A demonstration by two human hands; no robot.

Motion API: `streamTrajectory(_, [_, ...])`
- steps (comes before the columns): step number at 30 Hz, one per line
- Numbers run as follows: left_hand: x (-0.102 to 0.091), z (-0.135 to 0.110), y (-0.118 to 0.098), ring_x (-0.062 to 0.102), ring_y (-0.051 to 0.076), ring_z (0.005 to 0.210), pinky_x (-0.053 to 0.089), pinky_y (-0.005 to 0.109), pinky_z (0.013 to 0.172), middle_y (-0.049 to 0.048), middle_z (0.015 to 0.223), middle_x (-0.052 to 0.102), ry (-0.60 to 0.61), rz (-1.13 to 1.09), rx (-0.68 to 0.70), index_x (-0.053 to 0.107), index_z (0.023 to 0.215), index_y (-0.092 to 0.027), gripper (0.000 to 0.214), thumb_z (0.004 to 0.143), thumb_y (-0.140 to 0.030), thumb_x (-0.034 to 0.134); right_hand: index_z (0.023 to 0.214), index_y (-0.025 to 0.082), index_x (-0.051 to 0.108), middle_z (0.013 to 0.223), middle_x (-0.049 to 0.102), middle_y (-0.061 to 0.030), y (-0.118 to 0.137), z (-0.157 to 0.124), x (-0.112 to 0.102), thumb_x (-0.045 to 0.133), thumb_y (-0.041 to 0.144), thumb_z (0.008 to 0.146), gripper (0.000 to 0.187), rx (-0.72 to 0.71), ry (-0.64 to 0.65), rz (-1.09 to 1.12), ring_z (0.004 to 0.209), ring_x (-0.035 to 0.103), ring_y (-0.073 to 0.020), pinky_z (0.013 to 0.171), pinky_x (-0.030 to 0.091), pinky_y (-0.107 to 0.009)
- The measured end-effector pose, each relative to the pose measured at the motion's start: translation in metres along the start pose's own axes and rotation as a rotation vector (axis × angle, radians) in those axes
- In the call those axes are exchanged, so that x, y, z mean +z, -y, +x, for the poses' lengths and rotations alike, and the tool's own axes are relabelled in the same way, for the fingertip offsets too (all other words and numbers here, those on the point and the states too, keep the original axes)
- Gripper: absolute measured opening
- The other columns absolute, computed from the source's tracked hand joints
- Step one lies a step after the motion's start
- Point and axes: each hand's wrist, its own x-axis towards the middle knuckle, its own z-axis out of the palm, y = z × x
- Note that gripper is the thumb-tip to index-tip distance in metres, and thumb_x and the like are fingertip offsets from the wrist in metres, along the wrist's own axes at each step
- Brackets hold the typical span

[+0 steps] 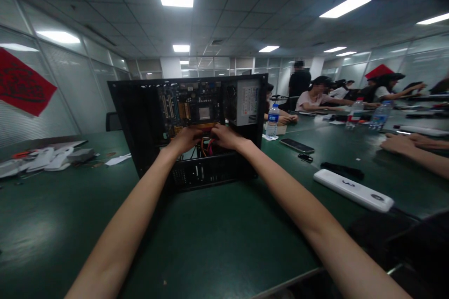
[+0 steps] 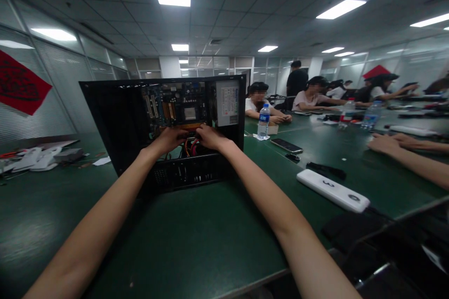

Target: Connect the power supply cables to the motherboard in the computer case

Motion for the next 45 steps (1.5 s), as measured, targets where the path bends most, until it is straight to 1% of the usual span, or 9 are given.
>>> streamTrajectory(2, [0.005, 0.001, 0.002, 0.075, 0.023, 0.106, 0.056, 0.031, 0.095, 0.0080, 0.112, 0.081, 0.008, 0.025, -0.067, 0.077, 0.122, -0.019, 0.032, 0.092, -0.015, 0.066, 0.115, 0.013, 0.069, 0.126, 0.065, -0.0124, -0.001, 0.001, 0.002, 0.071, 0.018, 0.095, 0.021, -0.025, 0.005, 0.003, 0.116, 0.063, -0.0243, 0.087, 0.046, -0.029])
streamTrajectory(5, [0.010, 0.005, 0.003, 0.076, 0.024, 0.103, 0.056, 0.031, 0.094, 0.0088, 0.107, 0.082, 0.030, 0.111, -0.108, 0.081, 0.111, -0.019, 0.024, 0.092, -0.018, 0.067, 0.115, 0.014, 0.069, 0.125, 0.065, -0.0118, 0.001, 0.002, 0.003, 0.070, 0.019, 0.095, 0.021, -0.022, 0.020, -0.008, 0.112, 0.064, -0.0239, 0.081, 0.044, -0.029])
streamTrajectory(11, [0.012, 0.012, -0.001, 0.076, 0.024, 0.105, 0.055, 0.030, 0.095, 0.0111, 0.109, 0.082, 0.069, 0.150, -0.060, 0.084, 0.109, -0.017, 0.029, 0.092, -0.012, 0.061, 0.114, 0.013, 0.069, 0.122, 0.066, -0.0125, 0.002, 0.002, 0.002, 0.069, 0.017, 0.095, 0.019, -0.032, 0.016, -0.018, 0.111, 0.063, -0.0233, 0.083, 0.044, -0.028])
streamTrajectory(20, [0.012, 0.009, -0.007, 0.075, 0.023, 0.105, 0.055, 0.027, 0.094, 0.0109, 0.106, 0.082, 0.067, 0.189, -0.058, 0.085, 0.101, -0.019, 0.027, 0.088, -0.010, 0.063, 0.114, 0.012, 0.068, 0.124, 0.065, -0.0133, 0.000, 0.004, 0.006, 0.070, 0.020, 0.095, 0.021, -0.046, 0.019, -0.026, 0.114, 0.063, -0.0250, 0.084, 0.045, -0.029])
streamTrajectory(26, [0.010, 0.006, -0.011, 0.075, 0.026, 0.107, 0.055, 0.031, 0.095, 0.0129, 0.109, 0.081, 0.095, 0.187, -0.097, 0.084, 0.107, -0.017, 0.030, 0.090, -0.012, 0.060, 0.112, 0.013, 0.069, 0.122, 0.065, -0.0132, 0.002, 0.002, 0.005, 0.071, 0.022, 0.095, 0.020, -0.047, 0.028, -0.002, 0.112, 0.063, -0.0249, 0.084, 0.045, -0.029])
streamTrajectory(36, [0.010, 0.006, -0.015, 0.075, 0.028, 0.110, 0.055, 0.033, 0.097, 0.0123, 0.113, 0.081, 0.110, 0.212, -0.141, 0.084, 0.110, -0.022, 0.031, 0.091, -0.017, 0.060, 0.114, 0.011, 0.070, 0.120, 0.066, -0.0132, -0.001, 0.007, 0.011, 0.070, 0.020, 0.094, 0.021, -0.079, 0.014, 0.028, 0.112, 0.062, -0.0239, 0.089, 0.044, -0.028])
streamTrajectory(39, [0.010, 0.006, -0.016, 0.076, 0.029, 0.107, 0.056, 0.034, 0.094, 0.0131, 0.109, 0.081, 0.116, 0.229, -0.163, 0.084, 0.108, -0.022, 0.029, 0.090, -0.018, 0.062, 0.114, 0.010, 0.070, 0.120, 0.066, -0.0144, 0.000, 0.007, 0.010, 0.071, 0.021, 0.094, 0.023, -0.080, 0.021, 0.016, 0.113, 0.062, -0.0251, 0.090, 0.045, -0.029])
streamTrajectory(42, [0.009, 0.005, -0.018, 0.075, 0.030, 0.109, 0.056, 0.034, 0.095, 0.0151, 0.111, 0.080, 0.096, 0.244, -0.191, 0.083, 0.111, -0.020, 0.028, 0.092, -0.022, 0.062, 0.117, 0.008, 0.068, 0.123, 0.065, -0.0159, 0.002, 0.009, 0.006, 0.070, 0.020, 0.095, 0.025, -0.102, 0.037, -0.011, 0.114, 0.063, -0.0258, 0.092, 0.046, -0.031])
streamTrajectory(45, [0.008, 0.005, -0.021, 0.074, 0.031, 0.111, 0.056, 0.035, 0.097, 0.0161, 0.114, 0.079, 0.084, 0.248, -0.203, 0.082, 0.113, -0.020, 0.028, 0.095, -0.025, 0.061, 0.125, 0.008, 0.064, 0.130, 0.064, -0.0168, 0.002, 0.014, 0.004, 0.068, 0.016, 0.095, 0.032, -0.158, 0.037, -0.020, 0.119, 0.062, -0.0255, 0.097, 0.047, -0.033])
